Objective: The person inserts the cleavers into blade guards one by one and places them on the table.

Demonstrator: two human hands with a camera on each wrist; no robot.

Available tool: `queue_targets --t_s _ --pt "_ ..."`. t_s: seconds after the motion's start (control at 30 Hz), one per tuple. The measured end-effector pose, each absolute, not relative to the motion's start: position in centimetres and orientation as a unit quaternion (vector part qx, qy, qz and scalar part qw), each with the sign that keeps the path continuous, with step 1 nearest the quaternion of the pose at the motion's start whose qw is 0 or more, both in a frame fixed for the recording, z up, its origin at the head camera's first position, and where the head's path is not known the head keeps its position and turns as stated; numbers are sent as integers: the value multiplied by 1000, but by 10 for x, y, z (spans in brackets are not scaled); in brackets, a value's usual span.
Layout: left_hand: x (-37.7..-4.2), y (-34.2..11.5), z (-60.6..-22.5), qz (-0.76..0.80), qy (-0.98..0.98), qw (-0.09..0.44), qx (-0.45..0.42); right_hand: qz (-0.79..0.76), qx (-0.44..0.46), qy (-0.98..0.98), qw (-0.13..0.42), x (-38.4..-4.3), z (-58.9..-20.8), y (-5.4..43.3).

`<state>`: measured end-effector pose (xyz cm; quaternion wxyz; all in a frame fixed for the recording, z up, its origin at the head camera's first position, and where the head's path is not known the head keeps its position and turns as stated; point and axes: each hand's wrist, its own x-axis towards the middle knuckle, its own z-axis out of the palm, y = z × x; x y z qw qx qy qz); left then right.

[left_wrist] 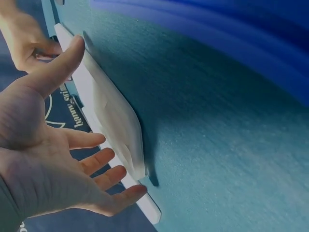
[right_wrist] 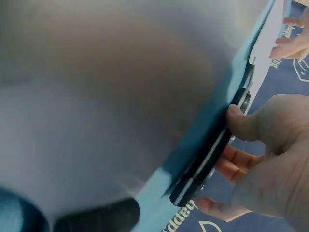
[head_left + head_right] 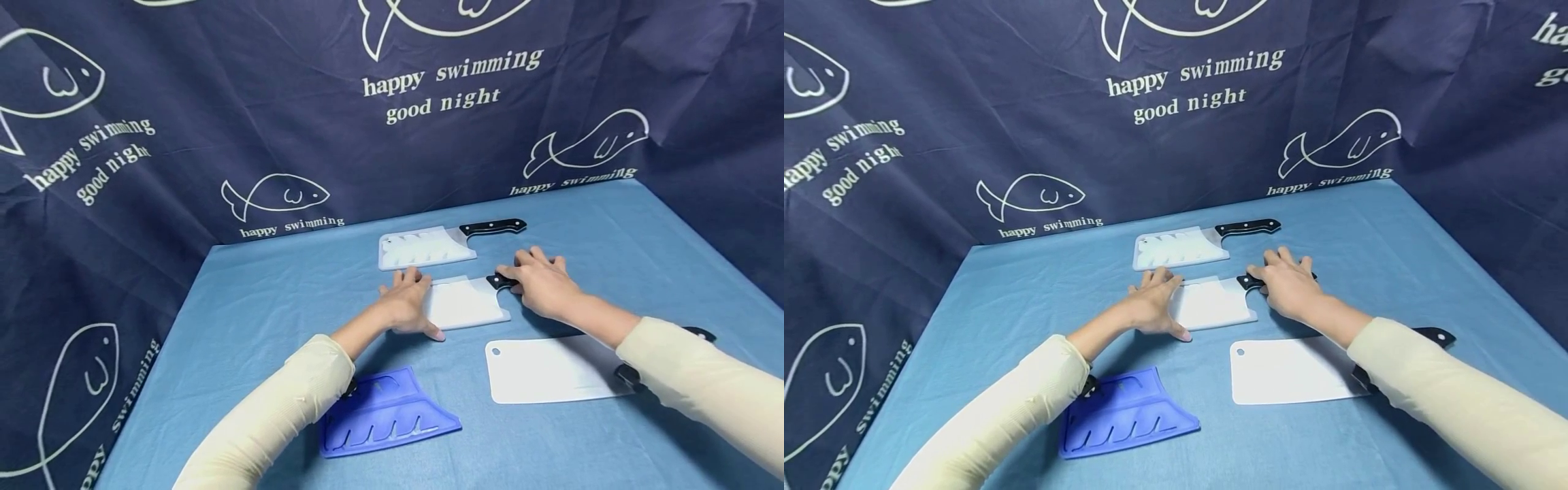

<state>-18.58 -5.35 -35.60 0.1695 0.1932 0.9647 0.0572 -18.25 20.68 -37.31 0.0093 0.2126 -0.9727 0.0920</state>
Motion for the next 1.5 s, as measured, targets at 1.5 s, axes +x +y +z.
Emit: queue_targets --t_s 1.5 --pt "-54 -149 -353 173 955 125 207 85 179 -979 44 -86 -355 320"
